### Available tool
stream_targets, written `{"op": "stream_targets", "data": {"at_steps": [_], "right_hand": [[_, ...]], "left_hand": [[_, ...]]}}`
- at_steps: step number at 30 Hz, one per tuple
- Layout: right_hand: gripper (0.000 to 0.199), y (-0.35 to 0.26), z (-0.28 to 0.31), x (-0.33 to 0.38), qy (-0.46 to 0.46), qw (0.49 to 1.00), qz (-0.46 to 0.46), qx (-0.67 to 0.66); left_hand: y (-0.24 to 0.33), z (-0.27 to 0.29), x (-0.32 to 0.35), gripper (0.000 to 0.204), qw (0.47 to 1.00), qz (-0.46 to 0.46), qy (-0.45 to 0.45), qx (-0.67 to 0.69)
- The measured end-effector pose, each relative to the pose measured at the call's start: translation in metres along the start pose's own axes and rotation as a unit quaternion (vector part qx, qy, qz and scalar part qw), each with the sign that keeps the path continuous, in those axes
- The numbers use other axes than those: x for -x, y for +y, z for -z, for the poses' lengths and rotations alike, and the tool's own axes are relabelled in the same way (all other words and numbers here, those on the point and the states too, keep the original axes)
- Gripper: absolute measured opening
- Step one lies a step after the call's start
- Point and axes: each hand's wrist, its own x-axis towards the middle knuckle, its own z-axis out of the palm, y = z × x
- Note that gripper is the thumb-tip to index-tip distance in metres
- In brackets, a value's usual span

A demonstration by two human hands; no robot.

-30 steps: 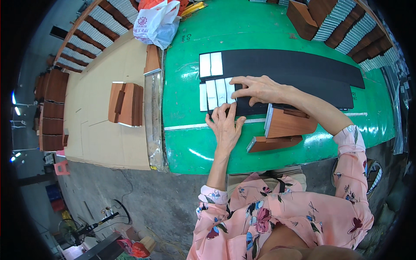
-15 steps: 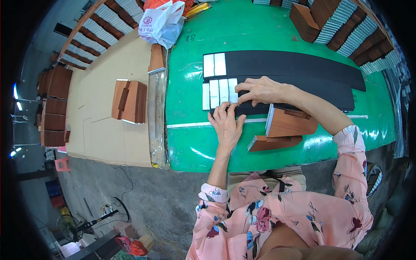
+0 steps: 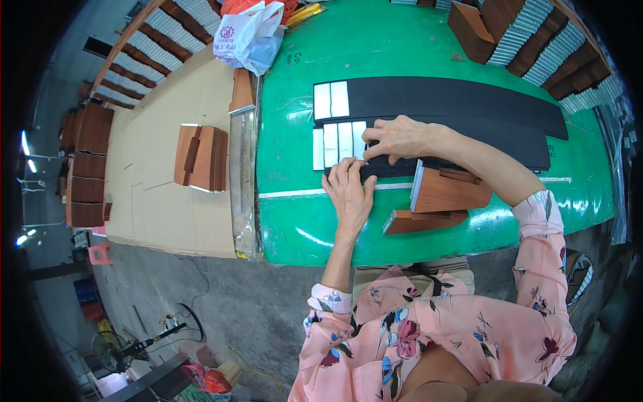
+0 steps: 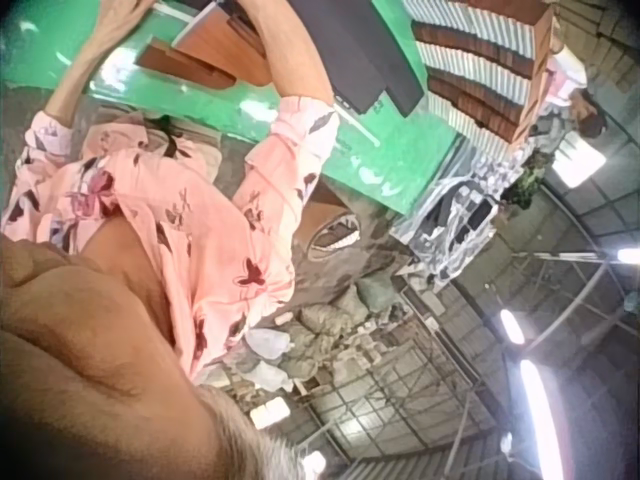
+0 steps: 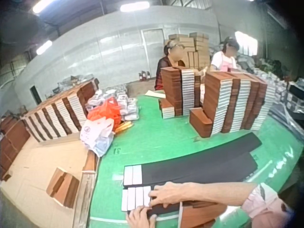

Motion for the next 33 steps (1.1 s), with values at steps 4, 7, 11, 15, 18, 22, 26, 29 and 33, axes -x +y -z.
{"op": "stream_targets", "data": {"at_steps": [4,7,11,15,18,22,26,29,33], "right_hand": [[0.039,0.002,-0.003,0.001,0.000,1.000,0.001,-0.002],[0.038,0.001,-0.003,0.007,0.028,0.999,-0.006,-0.020],[0.038,-0.003,-0.002,0.016,0.049,0.990,-0.068,-0.110],[0.044,-0.005,-0.004,0.024,0.117,0.952,-0.109,-0.263],[0.045,-0.012,0.002,0.032,0.187,0.907,-0.131,-0.354],[0.039,-0.053,0.022,0.055,0.267,0.799,-0.196,-0.502],[0.031,-0.086,0.020,0.087,0.343,0.730,-0.180,-0.563],[0.036,-0.107,0.008,0.108,0.392,0.703,-0.143,-0.576],[0.037,-0.143,0.009,0.125,0.432,0.789,-0.210,-0.382]], "left_hand": [[-0.001,0.001,-0.001,0.034,1.000,0.003,0.006,0.001],[-0.002,-0.001,-0.001,0.033,1.000,0.009,0.000,0.017],[-0.002,-0.002,-0.001,0.032,1.000,0.005,0.004,0.014],[-0.001,-0.001,0.000,0.032,1.000,-0.008,0.015,0.018],[0.002,0.000,0.001,0.031,0.999,-0.029,0.032,-0.005],[-0.002,0.000,0.005,0.033,0.998,-0.046,0.042,-0.003],[-0.008,-0.001,0.007,0.039,0.994,-0.069,0.080,0.004],[0.001,0.004,0.014,0.041,0.990,-0.071,0.124,0.016],[0.058,0.039,0.038,0.034,0.972,-0.049,0.131,0.186]]}}
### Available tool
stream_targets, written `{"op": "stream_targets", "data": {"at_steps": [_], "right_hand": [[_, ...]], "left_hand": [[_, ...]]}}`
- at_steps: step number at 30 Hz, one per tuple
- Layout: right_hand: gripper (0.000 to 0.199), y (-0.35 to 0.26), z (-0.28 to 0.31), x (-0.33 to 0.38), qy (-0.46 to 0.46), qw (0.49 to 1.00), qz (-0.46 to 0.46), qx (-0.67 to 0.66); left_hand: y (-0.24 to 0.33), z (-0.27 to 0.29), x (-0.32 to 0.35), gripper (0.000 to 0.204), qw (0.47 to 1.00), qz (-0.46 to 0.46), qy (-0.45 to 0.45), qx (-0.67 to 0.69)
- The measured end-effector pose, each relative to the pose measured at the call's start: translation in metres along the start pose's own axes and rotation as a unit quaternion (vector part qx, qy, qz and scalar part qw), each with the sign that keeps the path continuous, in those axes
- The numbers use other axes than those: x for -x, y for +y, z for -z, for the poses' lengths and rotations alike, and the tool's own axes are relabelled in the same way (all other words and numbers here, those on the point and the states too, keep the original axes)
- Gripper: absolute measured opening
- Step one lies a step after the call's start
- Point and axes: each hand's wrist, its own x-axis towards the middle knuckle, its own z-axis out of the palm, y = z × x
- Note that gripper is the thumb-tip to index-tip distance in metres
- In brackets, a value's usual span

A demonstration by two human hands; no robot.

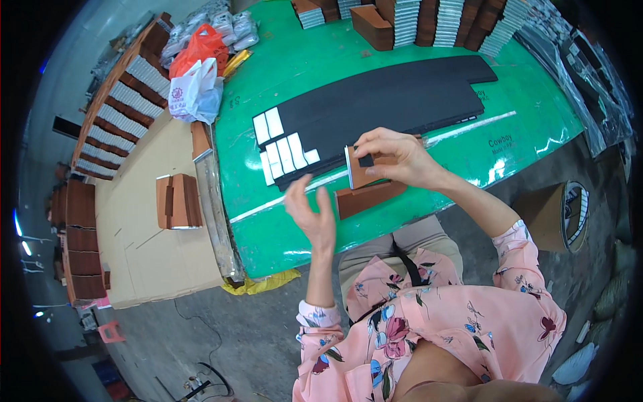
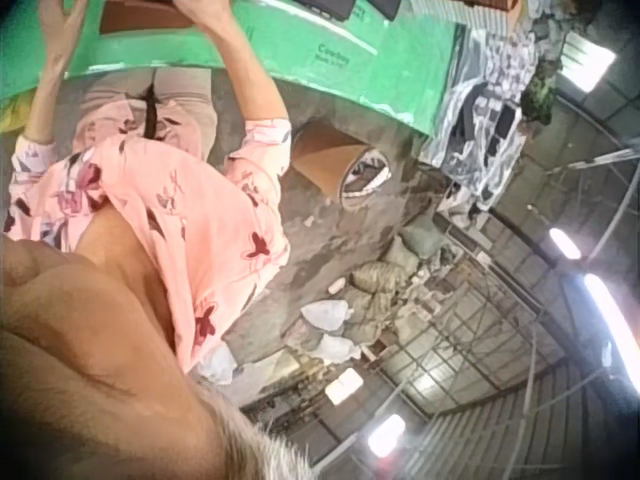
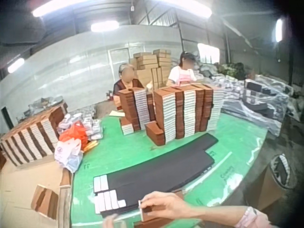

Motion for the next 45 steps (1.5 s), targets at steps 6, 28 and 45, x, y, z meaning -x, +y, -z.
{"op": "stream_targets", "data": {"at_steps": [6,28,45], "right_hand": [[0.048,-0.014,-0.022,0.028,0.024,0.990,0.070,0.119],[0.019,0.007,0.006,0.053,-0.098,0.936,-0.243,-0.236],[0.010,0.006,0.032,0.036,0.110,0.981,-0.075,-0.142]], "left_hand": [[0.074,-0.003,0.014,0.026,0.956,0.134,-0.142,0.217],[0.061,-0.002,0.028,0.016,0.961,0.038,-0.188,0.199],[0.041,0.010,0.033,0.009,0.918,0.243,-0.093,0.299]]}}
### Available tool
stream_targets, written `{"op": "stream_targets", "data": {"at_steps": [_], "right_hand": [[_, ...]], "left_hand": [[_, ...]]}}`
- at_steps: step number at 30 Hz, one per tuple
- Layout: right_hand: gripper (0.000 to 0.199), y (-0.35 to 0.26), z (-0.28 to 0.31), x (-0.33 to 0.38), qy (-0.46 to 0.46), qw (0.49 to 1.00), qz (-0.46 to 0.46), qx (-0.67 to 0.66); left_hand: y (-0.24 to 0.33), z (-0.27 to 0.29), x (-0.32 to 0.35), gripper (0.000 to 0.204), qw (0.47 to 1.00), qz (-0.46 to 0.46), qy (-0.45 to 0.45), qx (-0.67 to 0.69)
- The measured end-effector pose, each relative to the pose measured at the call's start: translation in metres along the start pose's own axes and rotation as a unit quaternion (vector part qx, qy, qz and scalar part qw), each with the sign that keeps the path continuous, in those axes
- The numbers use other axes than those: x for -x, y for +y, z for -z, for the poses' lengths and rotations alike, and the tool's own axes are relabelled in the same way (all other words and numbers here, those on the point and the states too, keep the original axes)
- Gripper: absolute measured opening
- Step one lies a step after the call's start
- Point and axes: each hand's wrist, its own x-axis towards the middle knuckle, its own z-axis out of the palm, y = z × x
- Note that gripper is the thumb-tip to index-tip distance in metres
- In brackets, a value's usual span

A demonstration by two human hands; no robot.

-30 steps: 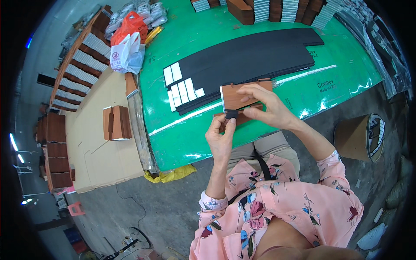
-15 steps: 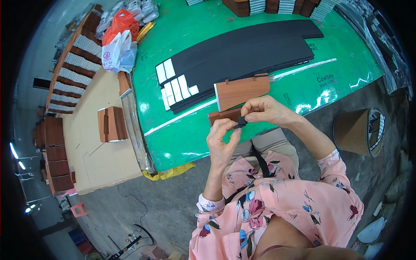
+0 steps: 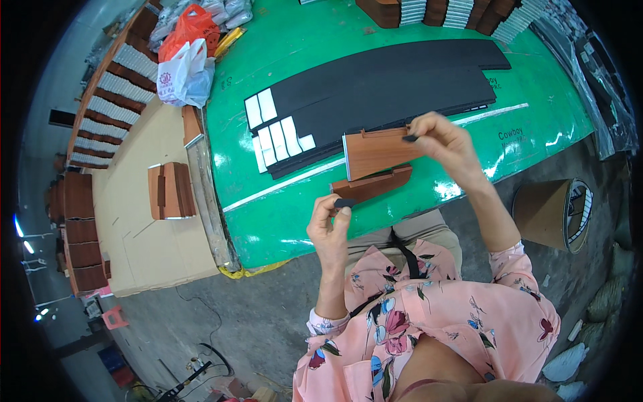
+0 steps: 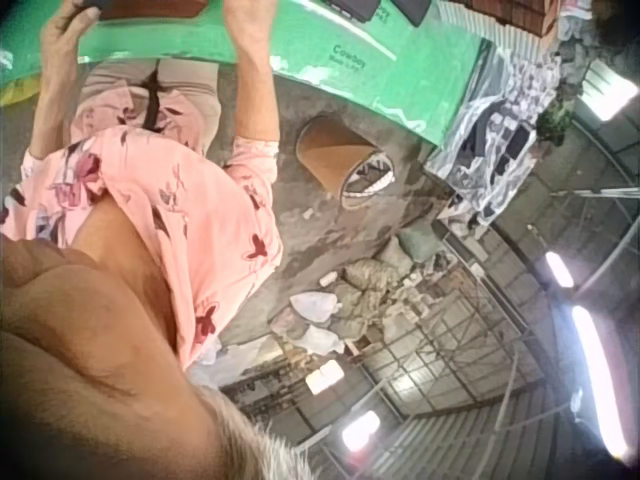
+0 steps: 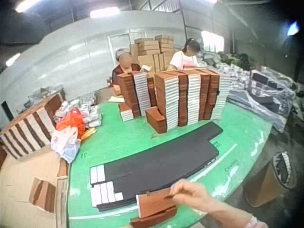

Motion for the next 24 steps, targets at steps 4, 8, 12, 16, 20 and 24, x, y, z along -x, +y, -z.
{"op": "stream_targets", "data": {"at_steps": [4,8,12,16,20,24], "right_hand": [[0.011,0.000,0.006,-0.001,0.023,0.999,-0.022,-0.025],[0.014,0.017,-0.026,0.021,-0.083,0.996,-0.020,-0.021],[0.013,0.020,-0.071,0.048,-0.183,0.971,-0.141,-0.065],[0.014,0.017,-0.095,0.059,-0.233,0.958,-0.163,-0.037],[0.019,0.017,-0.102,0.074,-0.173,0.974,-0.101,0.106],[0.028,0.000,-0.103,0.069,-0.021,0.985,-0.049,0.163]], "left_hand": [[-0.002,0.000,0.004,0.015,0.999,0.026,0.017,0.040],[0.006,-0.011,0.003,0.031,0.985,0.086,0.034,0.146],[0.003,-0.016,-0.007,0.041,0.957,0.134,0.018,0.255],[-0.003,-0.022,-0.005,0.043,0.952,0.132,0.034,0.275],[-0.001,-0.025,0.001,0.041,0.964,0.128,0.081,0.220],[-0.011,-0.018,0.006,0.034,0.980,0.058,0.094,0.166]]}}
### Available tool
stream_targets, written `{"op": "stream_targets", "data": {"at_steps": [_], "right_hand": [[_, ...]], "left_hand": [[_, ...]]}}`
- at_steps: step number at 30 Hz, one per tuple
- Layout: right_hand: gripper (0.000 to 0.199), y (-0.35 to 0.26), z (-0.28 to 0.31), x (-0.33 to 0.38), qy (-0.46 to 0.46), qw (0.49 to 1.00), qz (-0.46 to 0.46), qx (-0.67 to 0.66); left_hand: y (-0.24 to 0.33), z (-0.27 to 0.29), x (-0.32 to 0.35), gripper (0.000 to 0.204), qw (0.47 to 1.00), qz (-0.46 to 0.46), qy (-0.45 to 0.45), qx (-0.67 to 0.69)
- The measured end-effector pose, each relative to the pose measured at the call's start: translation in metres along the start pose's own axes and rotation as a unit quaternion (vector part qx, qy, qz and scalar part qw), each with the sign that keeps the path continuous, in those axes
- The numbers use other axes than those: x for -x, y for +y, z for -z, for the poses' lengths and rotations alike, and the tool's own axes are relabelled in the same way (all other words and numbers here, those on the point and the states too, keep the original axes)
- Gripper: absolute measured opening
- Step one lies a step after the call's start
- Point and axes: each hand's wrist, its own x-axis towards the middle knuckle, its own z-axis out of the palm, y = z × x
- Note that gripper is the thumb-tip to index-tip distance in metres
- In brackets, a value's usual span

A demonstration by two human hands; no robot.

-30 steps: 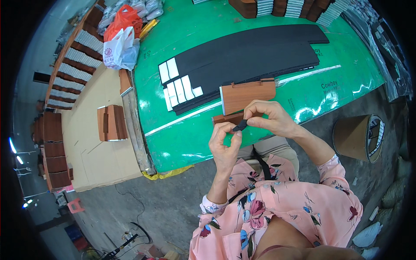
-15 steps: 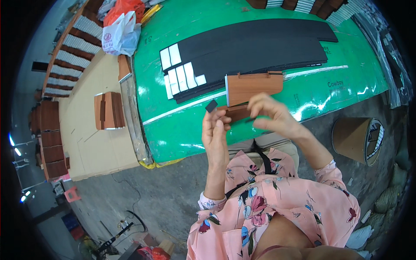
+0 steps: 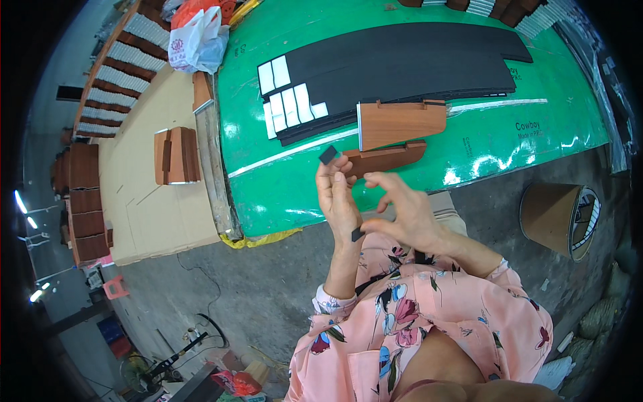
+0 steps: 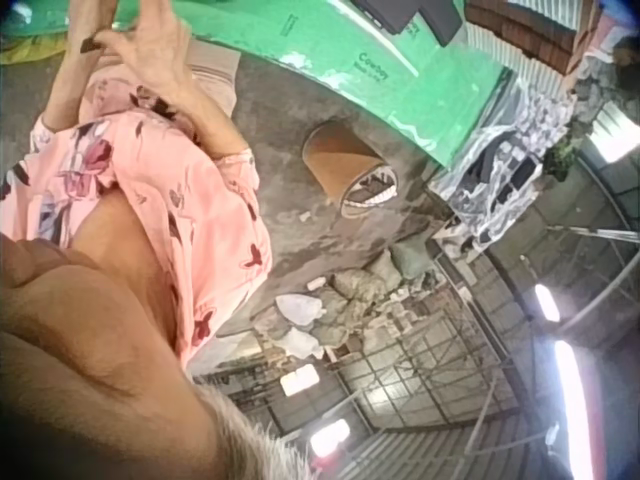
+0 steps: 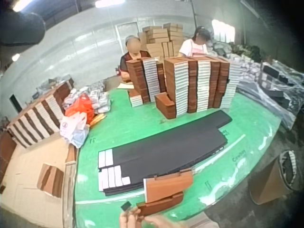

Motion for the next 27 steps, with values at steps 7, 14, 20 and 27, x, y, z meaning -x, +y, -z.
{"op": "stream_targets", "data": {"at_steps": [7,14,20,27], "right_hand": [[0.030,0.010,0.026,-0.037,0.069,0.915,0.304,0.257],[0.024,0.029,0.030,-0.019,0.030,0.896,0.332,0.295],[0.023,0.037,0.029,-0.015,0.073,0.867,0.371,0.325],[0.026,0.047,0.052,-0.018,0.127,0.863,0.338,0.352]], "left_hand": [[-0.002,0.017,0.023,0.028,0.988,0.082,-0.120,-0.057],[0.009,0.025,0.034,0.027,0.938,-0.034,-0.215,-0.270],[0.024,0.017,0.034,0.034,0.918,0.000,-0.260,-0.300],[0.025,0.031,0.023,0.049,0.819,-0.105,-0.182,-0.534]]}}
